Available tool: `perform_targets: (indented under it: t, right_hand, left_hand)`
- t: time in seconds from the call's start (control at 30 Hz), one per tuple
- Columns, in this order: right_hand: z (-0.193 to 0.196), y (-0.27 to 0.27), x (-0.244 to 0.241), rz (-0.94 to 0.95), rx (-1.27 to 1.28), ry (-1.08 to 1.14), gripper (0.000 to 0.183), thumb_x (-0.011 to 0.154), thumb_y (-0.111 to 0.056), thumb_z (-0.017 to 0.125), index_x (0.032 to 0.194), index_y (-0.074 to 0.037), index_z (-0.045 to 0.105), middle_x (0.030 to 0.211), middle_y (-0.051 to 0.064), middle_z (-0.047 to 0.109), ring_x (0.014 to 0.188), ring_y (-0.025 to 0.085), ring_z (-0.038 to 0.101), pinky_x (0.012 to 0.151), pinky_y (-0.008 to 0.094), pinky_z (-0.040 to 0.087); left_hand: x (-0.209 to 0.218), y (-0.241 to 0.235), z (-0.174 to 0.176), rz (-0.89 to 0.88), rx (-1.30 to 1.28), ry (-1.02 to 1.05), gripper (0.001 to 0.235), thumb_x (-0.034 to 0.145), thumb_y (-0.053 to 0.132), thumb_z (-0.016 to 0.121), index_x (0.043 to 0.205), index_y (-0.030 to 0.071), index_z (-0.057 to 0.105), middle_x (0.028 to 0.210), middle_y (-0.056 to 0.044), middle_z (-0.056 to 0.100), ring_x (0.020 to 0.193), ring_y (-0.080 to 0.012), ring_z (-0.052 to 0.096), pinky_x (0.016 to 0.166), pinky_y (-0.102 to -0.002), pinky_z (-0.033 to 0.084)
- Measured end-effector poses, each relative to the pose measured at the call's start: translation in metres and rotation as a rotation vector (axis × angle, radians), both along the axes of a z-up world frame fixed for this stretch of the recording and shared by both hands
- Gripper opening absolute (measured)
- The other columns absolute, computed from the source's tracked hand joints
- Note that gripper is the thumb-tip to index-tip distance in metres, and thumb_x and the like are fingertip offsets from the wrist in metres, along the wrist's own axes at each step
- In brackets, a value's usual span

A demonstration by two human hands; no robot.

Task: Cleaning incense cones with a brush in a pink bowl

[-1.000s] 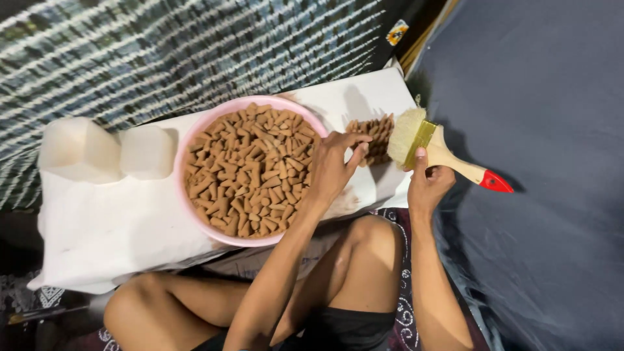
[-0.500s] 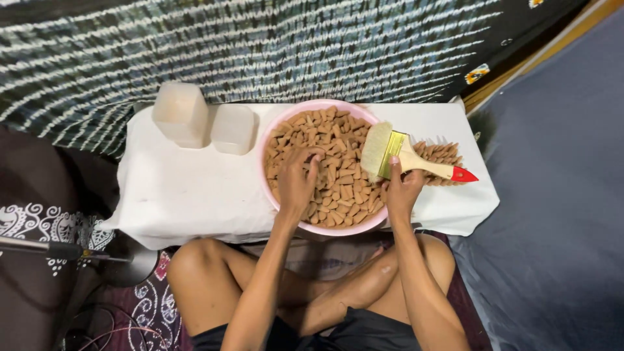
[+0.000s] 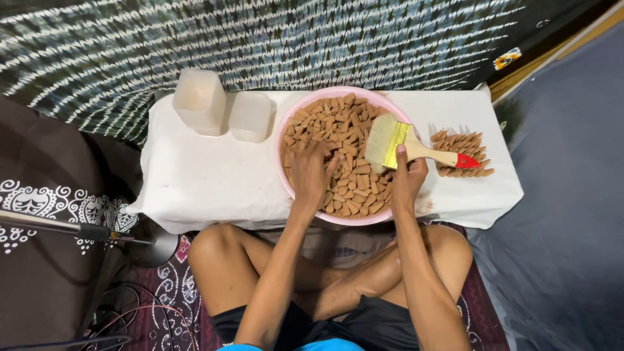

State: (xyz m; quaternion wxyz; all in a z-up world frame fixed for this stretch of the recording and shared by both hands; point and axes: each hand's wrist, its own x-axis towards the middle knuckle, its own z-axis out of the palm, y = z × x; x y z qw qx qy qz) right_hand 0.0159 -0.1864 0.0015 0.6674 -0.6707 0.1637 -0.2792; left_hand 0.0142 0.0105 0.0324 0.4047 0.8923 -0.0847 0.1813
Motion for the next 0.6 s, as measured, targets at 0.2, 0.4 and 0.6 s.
perform_targets:
  t: [0.2, 0.4, 0.6]
  right_hand:
    - [-0.024, -0.01, 0.006, -0.027, -0.052, -0.045, 0.016, 0.104, -0.021, 0.064, 0.106, -0.006, 0.061, 0.079, 0.0, 0.062, 0.039, 0.008, 0.054, 0.038, 0.019, 0.046]
    - [-0.023, -0.015, 0.005, -0.028, -0.031, -0.039, 0.016, 0.106, -0.022, 0.062, 0.108, -0.006, 0.061, 0.08, 0.0, 0.061, 0.038, 0.007, 0.054, 0.037, 0.019, 0.046]
    - [-0.006, -0.01, -0.001, 0.022, -0.038, -0.038, 0.017, 0.106, -0.022, 0.062, 0.105, -0.005, 0.062, 0.078, 0.001, 0.06, 0.039, 0.01, 0.055, 0.039, 0.02, 0.047]
  left_hand:
    - [0.012, -0.004, -0.039, 0.001, -0.027, 0.042, 0.025, 0.084, 0.033, 0.081, 0.104, 0.021, 0.071, 0.081, 0.002, 0.069, 0.089, -0.0229, 0.064, 0.082, -0.038, 0.038]
    - [0.02, -0.007, -0.058, -0.008, -0.04, 0.049, 0.033, 0.084, 0.039, 0.08, 0.109, 0.021, 0.069, 0.085, 0.002, 0.069, 0.093, -0.0234, 0.062, 0.084, -0.039, 0.04]
    - [0.001, -0.025, -0.043, -0.141, -0.057, 0.012, 0.005, 0.089, 0.022, 0.075, 0.094, 0.02, 0.075, 0.082, -0.004, 0.067, 0.087, -0.0273, 0.064, 0.081, -0.039, 0.047]
